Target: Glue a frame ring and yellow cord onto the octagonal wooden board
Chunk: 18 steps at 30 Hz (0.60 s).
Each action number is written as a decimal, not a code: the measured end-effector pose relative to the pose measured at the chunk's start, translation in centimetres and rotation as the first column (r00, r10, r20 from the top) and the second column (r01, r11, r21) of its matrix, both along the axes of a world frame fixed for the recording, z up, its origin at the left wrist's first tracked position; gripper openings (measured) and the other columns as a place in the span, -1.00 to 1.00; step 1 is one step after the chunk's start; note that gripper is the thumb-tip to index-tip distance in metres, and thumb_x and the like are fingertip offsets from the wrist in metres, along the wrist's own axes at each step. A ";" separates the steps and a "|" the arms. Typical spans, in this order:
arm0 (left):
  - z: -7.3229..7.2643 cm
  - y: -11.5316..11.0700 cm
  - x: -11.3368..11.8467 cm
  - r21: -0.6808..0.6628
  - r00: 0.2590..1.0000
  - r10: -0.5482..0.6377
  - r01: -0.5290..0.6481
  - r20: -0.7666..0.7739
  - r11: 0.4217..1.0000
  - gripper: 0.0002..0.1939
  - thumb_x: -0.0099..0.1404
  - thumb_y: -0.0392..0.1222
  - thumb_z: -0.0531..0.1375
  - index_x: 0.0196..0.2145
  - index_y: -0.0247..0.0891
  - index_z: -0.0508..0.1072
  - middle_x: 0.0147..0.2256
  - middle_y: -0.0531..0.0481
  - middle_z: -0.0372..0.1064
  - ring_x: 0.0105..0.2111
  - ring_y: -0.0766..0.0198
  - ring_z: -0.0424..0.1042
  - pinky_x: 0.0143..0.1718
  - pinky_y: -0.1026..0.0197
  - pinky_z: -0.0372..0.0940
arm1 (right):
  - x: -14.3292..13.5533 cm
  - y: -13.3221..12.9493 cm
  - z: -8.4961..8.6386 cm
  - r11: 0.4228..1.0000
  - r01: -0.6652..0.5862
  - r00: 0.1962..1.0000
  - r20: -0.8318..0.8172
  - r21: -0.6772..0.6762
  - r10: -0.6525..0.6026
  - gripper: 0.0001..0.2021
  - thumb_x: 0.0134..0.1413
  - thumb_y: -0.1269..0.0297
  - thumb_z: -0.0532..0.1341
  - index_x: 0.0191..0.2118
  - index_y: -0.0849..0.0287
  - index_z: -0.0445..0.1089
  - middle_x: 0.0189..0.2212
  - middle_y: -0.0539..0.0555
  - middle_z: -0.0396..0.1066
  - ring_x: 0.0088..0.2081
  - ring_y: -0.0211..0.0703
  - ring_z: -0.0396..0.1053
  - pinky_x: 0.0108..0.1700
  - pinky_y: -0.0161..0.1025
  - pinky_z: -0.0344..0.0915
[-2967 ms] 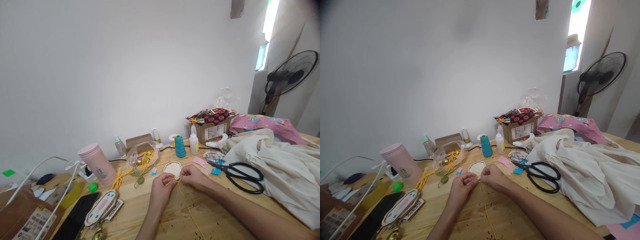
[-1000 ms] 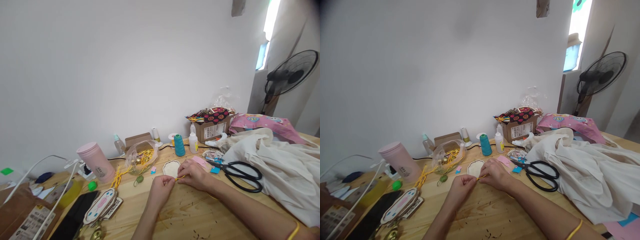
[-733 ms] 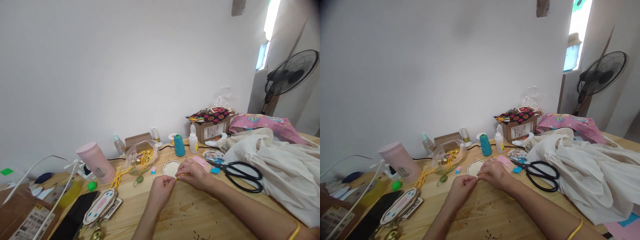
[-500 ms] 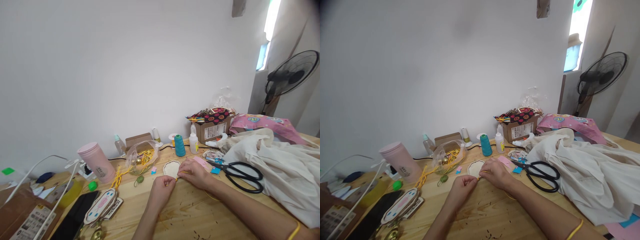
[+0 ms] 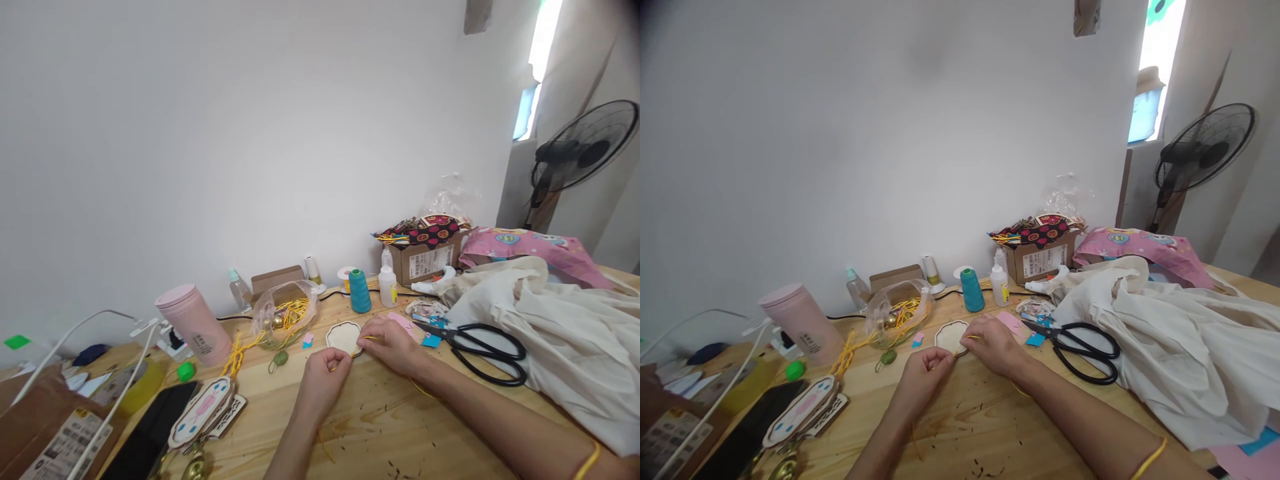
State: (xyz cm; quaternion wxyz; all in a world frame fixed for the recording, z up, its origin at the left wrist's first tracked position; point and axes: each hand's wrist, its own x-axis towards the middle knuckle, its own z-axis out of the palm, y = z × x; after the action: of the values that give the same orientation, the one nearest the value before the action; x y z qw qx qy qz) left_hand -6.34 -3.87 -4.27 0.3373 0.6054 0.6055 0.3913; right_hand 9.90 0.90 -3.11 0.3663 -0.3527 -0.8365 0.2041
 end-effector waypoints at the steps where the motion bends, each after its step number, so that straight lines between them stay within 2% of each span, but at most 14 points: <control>1: 0.0 0.0 0.0 0.001 1.000 0.005 -0.005 0.006 1.000 -0.72 0.01 -0.04 0.08 -0.52 -0.35 0.40 -0.72 0.17 0.06 -0.69 0.45 0.00 -0.67 0.39 -0.11 | 0.0 0.0 0.0 1.000 0.003 1.000 -0.008 -0.006 -0.003 -0.85 -0.06 0.33 0.10 -0.48 0.18 0.41 -0.45 0.04 0.40 -0.35 -0.21 0.27 -0.28 -0.28 0.16; 3: 0.0 0.0 0.1 0.003 1.000 0.004 -0.004 0.016 1.000 -0.71 0.02 -0.04 0.08 -0.46 -0.35 0.39 -0.74 0.23 -0.10 -0.71 0.46 -0.12 -0.69 0.39 -0.19 | 0.0 0.1 -0.1 1.000 0.008 1.000 -0.017 -0.009 -0.008 -0.85 -0.06 0.32 0.10 -0.47 0.19 0.41 -0.46 0.04 0.39 -0.34 -0.21 0.27 -0.28 -0.28 0.15; 5: 0.1 0.0 0.1 0.006 1.000 -0.015 0.014 0.027 1.000 -0.68 0.03 -0.04 0.08 -0.35 -0.34 0.37 -0.74 0.25 -0.17 -0.71 0.46 -0.17 -0.69 0.38 -0.22 | 0.0 0.1 -0.1 1.000 0.012 1.000 -0.016 -0.010 -0.012 -0.84 -0.05 0.31 0.10 -0.47 0.19 0.41 -0.47 0.04 0.39 -0.35 -0.21 0.26 -0.29 -0.29 0.15; 8: 0.3 -0.2 0.2 0.005 0.998 -0.053 0.053 0.018 0.999 -0.65 0.05 -0.04 0.07 -0.27 -0.32 0.37 -0.73 0.24 -0.19 -0.70 0.45 -0.18 -0.68 0.37 -0.24 | 0.0 0.1 -0.2 1.000 0.021 1.000 -0.017 -0.016 -0.022 -0.84 -0.05 0.30 0.10 -0.46 0.19 0.41 -0.48 0.04 0.38 -0.36 -0.21 0.26 -0.30 -0.30 0.15; 18: 0.0 0.0 0.0 0.000 0.998 -0.059 0.060 -0.036 0.998 -0.65 0.04 -0.02 0.05 -0.33 -0.33 0.42 -0.71 0.20 -0.15 -0.68 0.43 -0.14 -0.66 0.35 -0.22 | 0.0 0.3 -0.5 0.999 0.034 0.999 -0.018 -0.022 -0.034 -0.84 -0.05 0.31 0.10 -0.46 0.20 0.41 -0.48 0.04 0.37 -0.36 -0.21 0.25 -0.30 -0.30 0.15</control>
State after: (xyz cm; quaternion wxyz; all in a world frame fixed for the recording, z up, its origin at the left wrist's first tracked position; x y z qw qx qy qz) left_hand -6.32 -3.89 -4.27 0.3375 0.6303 0.5929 0.3705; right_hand 9.93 1.16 -3.59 0.3734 -0.3691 -0.8247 0.2102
